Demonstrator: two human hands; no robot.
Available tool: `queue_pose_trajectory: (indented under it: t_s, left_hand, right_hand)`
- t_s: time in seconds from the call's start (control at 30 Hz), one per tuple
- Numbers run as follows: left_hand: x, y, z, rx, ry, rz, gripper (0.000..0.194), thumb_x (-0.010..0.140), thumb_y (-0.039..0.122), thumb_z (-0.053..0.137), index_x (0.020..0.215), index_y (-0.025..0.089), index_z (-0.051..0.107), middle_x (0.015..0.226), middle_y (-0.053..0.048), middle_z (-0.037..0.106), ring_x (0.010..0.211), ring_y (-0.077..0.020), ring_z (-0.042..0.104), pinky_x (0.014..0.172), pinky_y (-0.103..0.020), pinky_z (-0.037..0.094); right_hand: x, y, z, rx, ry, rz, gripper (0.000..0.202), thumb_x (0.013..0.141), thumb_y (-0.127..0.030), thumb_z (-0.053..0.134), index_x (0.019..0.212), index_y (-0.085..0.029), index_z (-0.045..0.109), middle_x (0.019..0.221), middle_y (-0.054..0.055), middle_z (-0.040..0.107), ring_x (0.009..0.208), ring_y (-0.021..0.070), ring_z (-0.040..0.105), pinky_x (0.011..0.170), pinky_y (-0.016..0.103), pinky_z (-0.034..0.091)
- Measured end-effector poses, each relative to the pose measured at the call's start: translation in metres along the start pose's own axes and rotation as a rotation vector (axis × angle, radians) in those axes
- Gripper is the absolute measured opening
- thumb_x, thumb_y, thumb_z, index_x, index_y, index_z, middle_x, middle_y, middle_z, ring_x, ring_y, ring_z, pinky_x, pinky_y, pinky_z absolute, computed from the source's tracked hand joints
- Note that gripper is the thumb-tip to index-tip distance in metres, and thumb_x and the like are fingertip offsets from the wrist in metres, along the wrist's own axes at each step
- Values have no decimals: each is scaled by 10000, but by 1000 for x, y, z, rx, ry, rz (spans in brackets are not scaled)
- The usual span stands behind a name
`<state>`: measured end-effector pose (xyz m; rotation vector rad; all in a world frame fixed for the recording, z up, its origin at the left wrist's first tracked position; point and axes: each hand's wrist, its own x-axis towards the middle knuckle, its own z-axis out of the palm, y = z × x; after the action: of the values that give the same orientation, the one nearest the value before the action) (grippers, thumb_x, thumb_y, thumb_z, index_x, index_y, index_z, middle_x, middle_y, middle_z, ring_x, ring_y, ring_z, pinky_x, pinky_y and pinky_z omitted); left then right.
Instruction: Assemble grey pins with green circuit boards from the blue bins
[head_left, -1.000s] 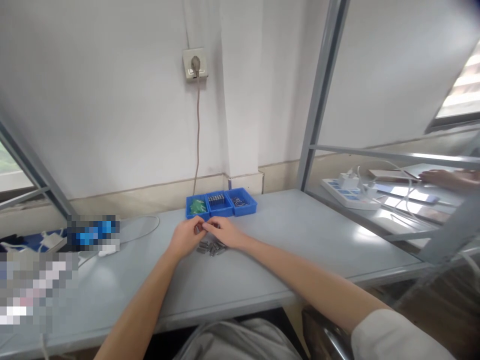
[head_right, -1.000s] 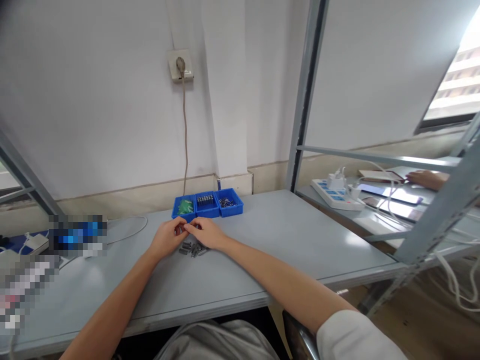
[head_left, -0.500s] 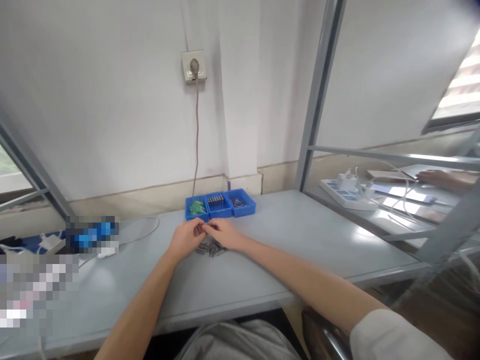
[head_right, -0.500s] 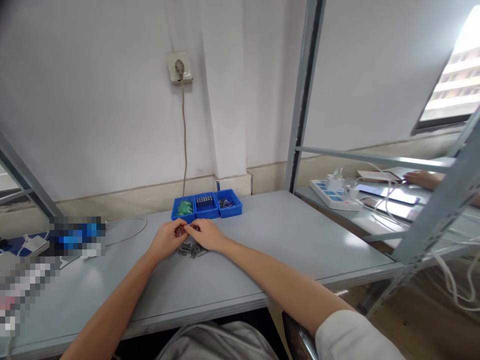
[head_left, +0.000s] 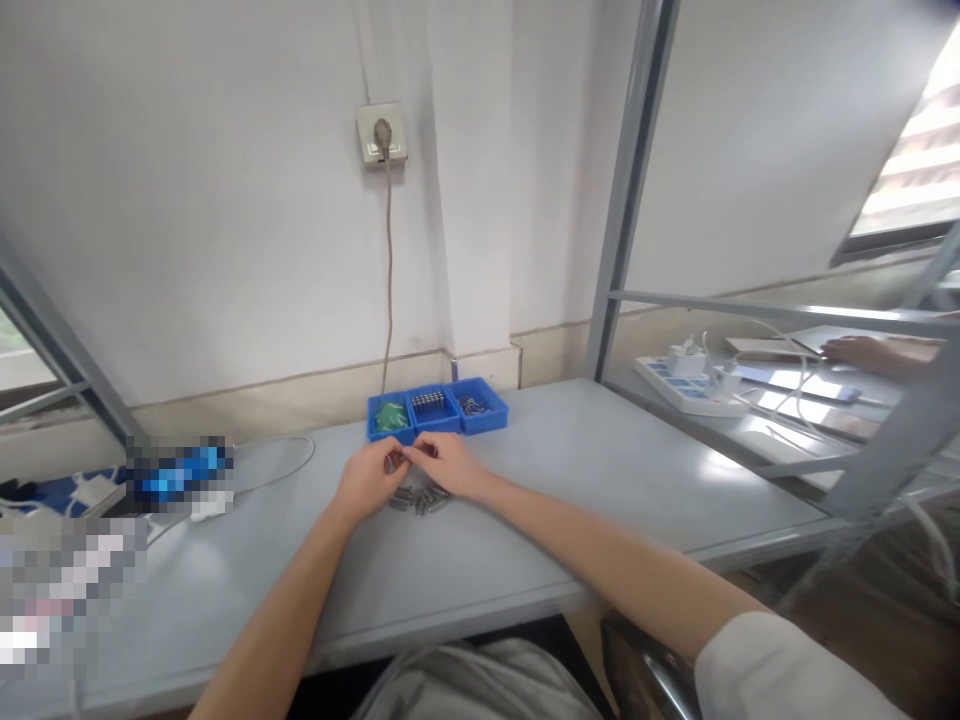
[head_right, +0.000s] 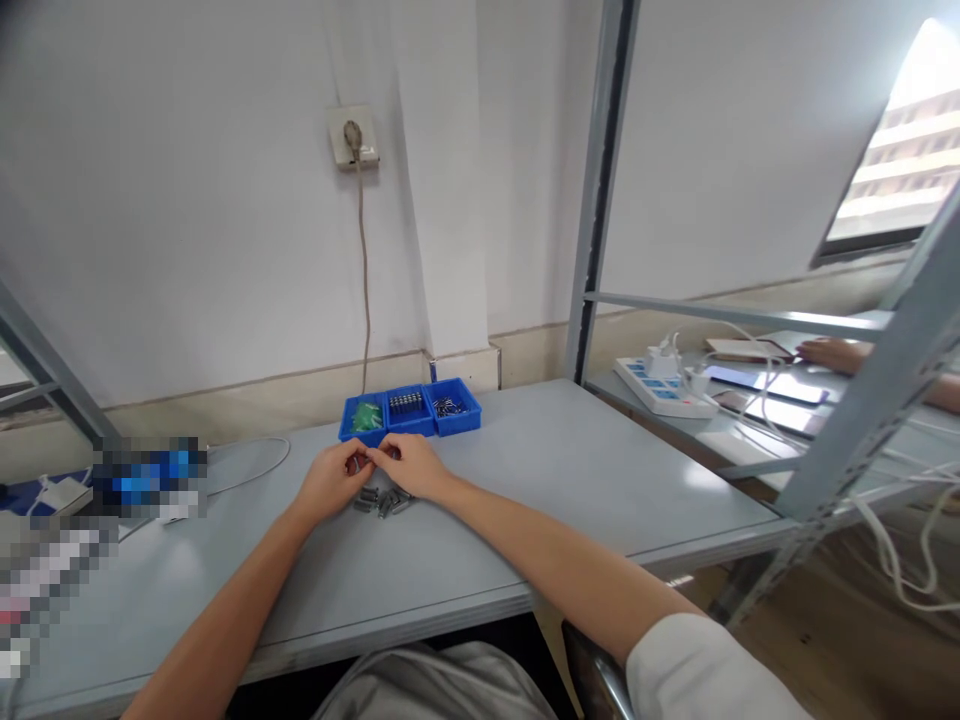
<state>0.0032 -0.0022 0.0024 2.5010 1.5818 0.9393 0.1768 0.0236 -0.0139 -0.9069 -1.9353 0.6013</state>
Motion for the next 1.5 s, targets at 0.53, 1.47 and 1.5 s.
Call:
queue_pose_trajectory:
  t_s: [0.53,1.47,1.5]
  left_hand:
    - [1,-5,0,-21,15,11,154,819,327,590,749,189,592,659,21,557,612,-120,494,578,-221,343]
    - [-1,3,2,-58,83,65,144,805,252,589,914,196,665,677,13,605,614,-116,516,622,-229,401]
    - [-1,4,2,-73,84,73,147,803,254,598,919,196,666,678,15,608,608,-113,517,624,-226,406]
  right_hand:
    - [-1,-2,0,123,-144,-8,310,922,-386,483,800,-184,685,822,48,670,772,178,571,700,314,413]
    - [4,-2,2,622,-72,261,377,599,-470,792,719,-173,594,691,-13,612,697,145,563,690,297,424]
    - [4,-2,1,630,-72,273,370,598,-463,795,726,-170,608,685,-12,615,690,144,563,683,295,421]
